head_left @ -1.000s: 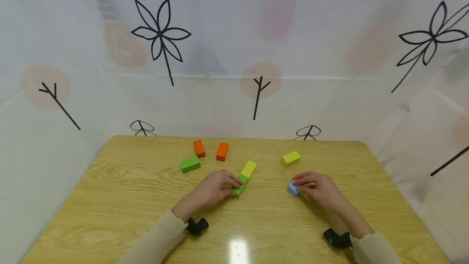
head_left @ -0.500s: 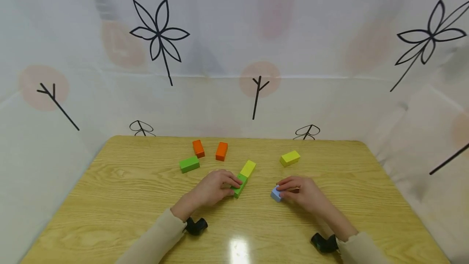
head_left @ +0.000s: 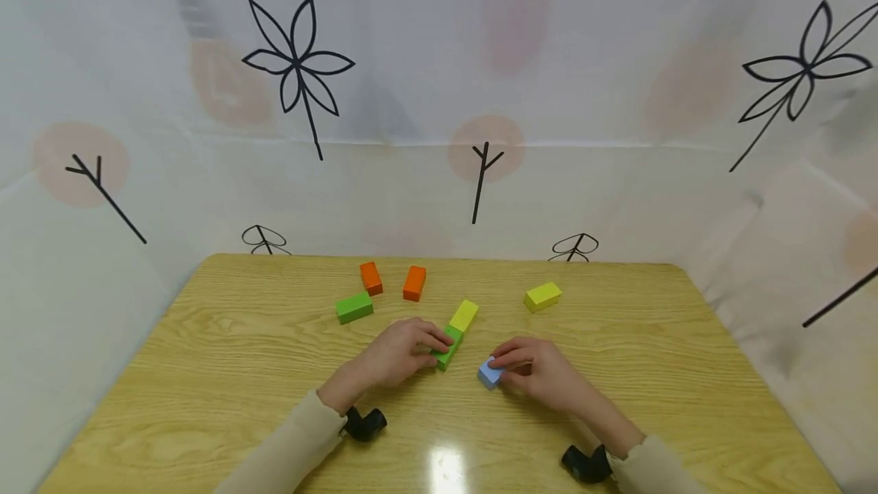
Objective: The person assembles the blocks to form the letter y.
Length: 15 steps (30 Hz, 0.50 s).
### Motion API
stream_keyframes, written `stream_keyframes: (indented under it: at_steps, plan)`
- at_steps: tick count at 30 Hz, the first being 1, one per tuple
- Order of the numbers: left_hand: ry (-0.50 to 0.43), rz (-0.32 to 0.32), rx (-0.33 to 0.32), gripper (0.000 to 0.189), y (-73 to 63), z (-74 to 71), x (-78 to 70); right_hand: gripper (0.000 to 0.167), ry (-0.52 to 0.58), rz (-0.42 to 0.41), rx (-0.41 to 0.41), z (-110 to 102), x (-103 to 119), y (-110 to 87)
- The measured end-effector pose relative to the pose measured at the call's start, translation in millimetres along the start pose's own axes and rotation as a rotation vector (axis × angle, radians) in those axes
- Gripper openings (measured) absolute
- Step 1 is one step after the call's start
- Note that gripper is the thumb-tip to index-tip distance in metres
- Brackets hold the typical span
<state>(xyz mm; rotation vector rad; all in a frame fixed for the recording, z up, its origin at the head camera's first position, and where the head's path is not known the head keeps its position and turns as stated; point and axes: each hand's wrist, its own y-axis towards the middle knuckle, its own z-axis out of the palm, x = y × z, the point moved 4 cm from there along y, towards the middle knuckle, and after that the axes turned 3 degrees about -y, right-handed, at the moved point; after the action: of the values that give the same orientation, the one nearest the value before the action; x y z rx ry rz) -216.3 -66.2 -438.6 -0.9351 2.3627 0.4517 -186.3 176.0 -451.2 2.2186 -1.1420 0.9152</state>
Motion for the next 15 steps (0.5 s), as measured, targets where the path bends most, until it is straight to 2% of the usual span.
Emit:
stream_keyframes:
  at_steps: [15]
  plan:
    - [-0.043, 0.065, 0.047, 0.024, -3.4, 1.5, -0.4, 0.016, 0.079, 0.001, 0.027, 27, 19, 14.4]
